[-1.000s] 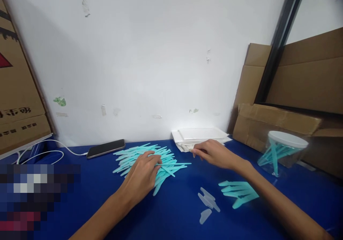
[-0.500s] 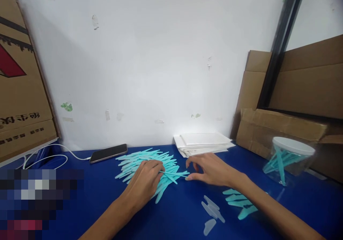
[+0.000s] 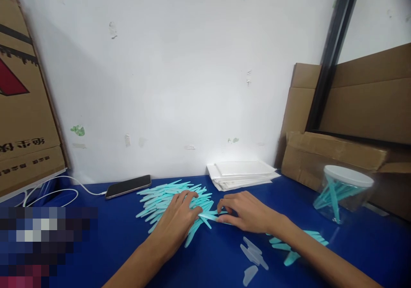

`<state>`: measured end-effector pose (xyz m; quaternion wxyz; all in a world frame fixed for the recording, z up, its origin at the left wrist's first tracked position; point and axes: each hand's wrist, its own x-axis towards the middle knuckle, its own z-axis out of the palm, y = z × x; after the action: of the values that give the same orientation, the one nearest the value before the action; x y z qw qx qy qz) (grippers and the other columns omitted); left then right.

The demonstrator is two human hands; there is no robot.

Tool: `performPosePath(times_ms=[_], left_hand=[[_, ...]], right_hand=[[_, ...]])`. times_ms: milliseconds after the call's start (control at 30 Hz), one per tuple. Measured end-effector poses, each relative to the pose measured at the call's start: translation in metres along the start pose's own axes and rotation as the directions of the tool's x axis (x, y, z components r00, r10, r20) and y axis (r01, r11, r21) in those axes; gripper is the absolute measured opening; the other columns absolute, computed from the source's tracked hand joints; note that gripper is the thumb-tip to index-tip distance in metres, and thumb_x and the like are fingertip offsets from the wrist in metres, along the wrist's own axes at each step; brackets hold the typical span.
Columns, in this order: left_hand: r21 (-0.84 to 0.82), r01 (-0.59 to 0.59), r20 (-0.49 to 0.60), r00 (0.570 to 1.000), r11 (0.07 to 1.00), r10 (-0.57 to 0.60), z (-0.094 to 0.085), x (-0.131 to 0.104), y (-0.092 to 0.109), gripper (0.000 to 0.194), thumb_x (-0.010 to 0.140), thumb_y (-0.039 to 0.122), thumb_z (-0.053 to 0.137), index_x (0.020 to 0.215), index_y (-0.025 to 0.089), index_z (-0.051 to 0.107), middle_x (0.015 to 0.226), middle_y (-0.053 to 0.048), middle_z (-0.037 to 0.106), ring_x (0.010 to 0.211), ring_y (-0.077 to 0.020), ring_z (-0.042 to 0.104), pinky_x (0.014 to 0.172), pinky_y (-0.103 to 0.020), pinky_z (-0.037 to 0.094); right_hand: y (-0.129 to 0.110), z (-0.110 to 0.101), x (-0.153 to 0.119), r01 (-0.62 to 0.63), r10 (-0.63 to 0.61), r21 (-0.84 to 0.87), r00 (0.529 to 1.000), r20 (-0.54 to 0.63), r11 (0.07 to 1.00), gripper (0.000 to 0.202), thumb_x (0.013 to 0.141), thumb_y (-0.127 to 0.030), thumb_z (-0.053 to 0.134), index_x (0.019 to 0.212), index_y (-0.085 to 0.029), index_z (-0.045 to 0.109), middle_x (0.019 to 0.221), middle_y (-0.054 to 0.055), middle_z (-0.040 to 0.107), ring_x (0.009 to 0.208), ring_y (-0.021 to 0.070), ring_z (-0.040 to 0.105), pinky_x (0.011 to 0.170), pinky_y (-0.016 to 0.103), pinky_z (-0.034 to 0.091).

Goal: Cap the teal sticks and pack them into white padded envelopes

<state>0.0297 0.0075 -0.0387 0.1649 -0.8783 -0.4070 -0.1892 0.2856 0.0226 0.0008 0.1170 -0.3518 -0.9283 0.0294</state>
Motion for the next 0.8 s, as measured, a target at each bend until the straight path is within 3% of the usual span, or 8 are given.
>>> performPosePath(times_ms=[167, 333, 433, 500, 600, 700, 800], left_hand=[[0.046, -0.041, -0.001, 0.999, 0.998, 0.041, -0.002, 0.003, 0.004, 0.024, 0.093, 0.009, 0.049, 0.104, 0.025, 0.063, 0.128, -0.01, 0.057, 0.121, -0.0298, 0.051, 0.094, -0.05, 0.047], [-0.178, 0.016, -0.057, 0.998, 0.984, -0.027, -0.013, 0.009, 0.008, 0.017, 0.099, 0.018, 0.043, 0.109, 0.023, 0.057, 0.116, -0.007, 0.063, 0.107, -0.024, 0.058, 0.09, -0.042, 0.048], [-0.345, 0.069, -0.166, 0.977, 0.936, -0.133, -0.018, 0.009, 0.008, 0.016, 0.101, 0.023, 0.041, 0.111, 0.023, 0.054, 0.117, -0.008, 0.064, 0.112, -0.0235, 0.058, 0.094, -0.04, 0.047], [-0.447, 0.154, -0.173, 0.952, 0.881, -0.254, -0.021, 0.009, 0.009, 0.018, 0.102, 0.029, 0.039, 0.114, 0.024, 0.051, 0.116, -0.007, 0.065, 0.109, -0.0225, 0.06, 0.091, -0.037, 0.048], [-0.554, 0.282, -0.122, 0.903, 0.784, -0.411, -0.027, 0.007, 0.01, 0.021, 0.103, 0.037, 0.035, 0.113, 0.025, 0.049, 0.102, -0.002, 0.069, 0.084, -0.0181, 0.066, 0.075, -0.03, 0.051], [-0.51, 0.324, -0.166, 0.872, 0.797, -0.461, -0.032, 0.006, 0.004, 0.025, 0.103, 0.04, 0.035, 0.115, 0.025, 0.05, 0.087, 0.001, 0.068, 0.066, -0.0151, 0.062, 0.064, -0.027, 0.047], [-0.261, 0.354, -0.214, 0.886, 0.898, -0.411, -0.034, 0.005, -0.008, 0.028, 0.104, 0.036, 0.034, 0.12, 0.024, 0.054, 0.093, -0.003, 0.068, 0.078, -0.0194, 0.064, 0.064, -0.028, 0.044]], right_hand=[[0.001, -0.006, 0.0, -0.025, 0.023, -0.028, 0.996, -0.085, 0.999, 0.044, 0.104, -0.052, 0.035, 0.1, -0.023, 0.067, 0.084, 0.002, 0.07, 0.073, 0.0172, 0.061, 0.063, 0.027, 0.034], [0.002, -0.01, 0.0, -0.079, 0.068, -0.062, 0.984, -0.167, 0.995, 0.049, 0.107, -0.045, 0.026, 0.09, -0.021, 0.065, 0.083, 0.004, 0.068, 0.071, 0.0168, 0.059, 0.062, 0.028, 0.033], [0.003, -0.011, 0.0, -0.121, 0.101, -0.089, 0.974, -0.203, 0.989, 0.051, 0.107, -0.044, 0.024, 0.084, -0.02, 0.063, 0.08, 0.004, 0.066, 0.066, 0.0162, 0.056, 0.06, 0.028, 0.031], [0.003, -0.011, 0.0, -0.122, 0.101, -0.098, 0.974, -0.204, 0.988, 0.053, 0.107, -0.046, 0.022, 0.084, -0.019, 0.063, 0.08, 0.005, 0.066, 0.068, 0.0168, 0.056, 0.061, 0.029, 0.032], [0.004, -0.009, 0.0, -0.102, 0.084, -0.093, 0.98, -0.18, 0.99, 0.056, 0.107, -0.046, 0.02, 0.088, -0.019, 0.065, 0.081, 0.005, 0.067, 0.071, 0.0176, 0.058, 0.064, 0.029, 0.033], [0.006, -0.007, 0.0, -0.102, 0.085, -0.092, 0.981, -0.175, 0.991, 0.056, 0.107, -0.047, 0.02, 0.088, -0.019, 0.065, 0.081, 0.006, 0.067, 0.07, 0.0176, 0.058, 0.064, 0.029, 0.034], [0.007, -0.005, 0.0, -0.097, 0.084, -0.071, 0.983, -0.165, 0.993, 0.054, 0.107, -0.047, 0.023, 0.091, -0.02, 0.066, 0.084, 0.006, 0.069, 0.073, 0.0182, 0.06, 0.066, 0.03, 0.037]])
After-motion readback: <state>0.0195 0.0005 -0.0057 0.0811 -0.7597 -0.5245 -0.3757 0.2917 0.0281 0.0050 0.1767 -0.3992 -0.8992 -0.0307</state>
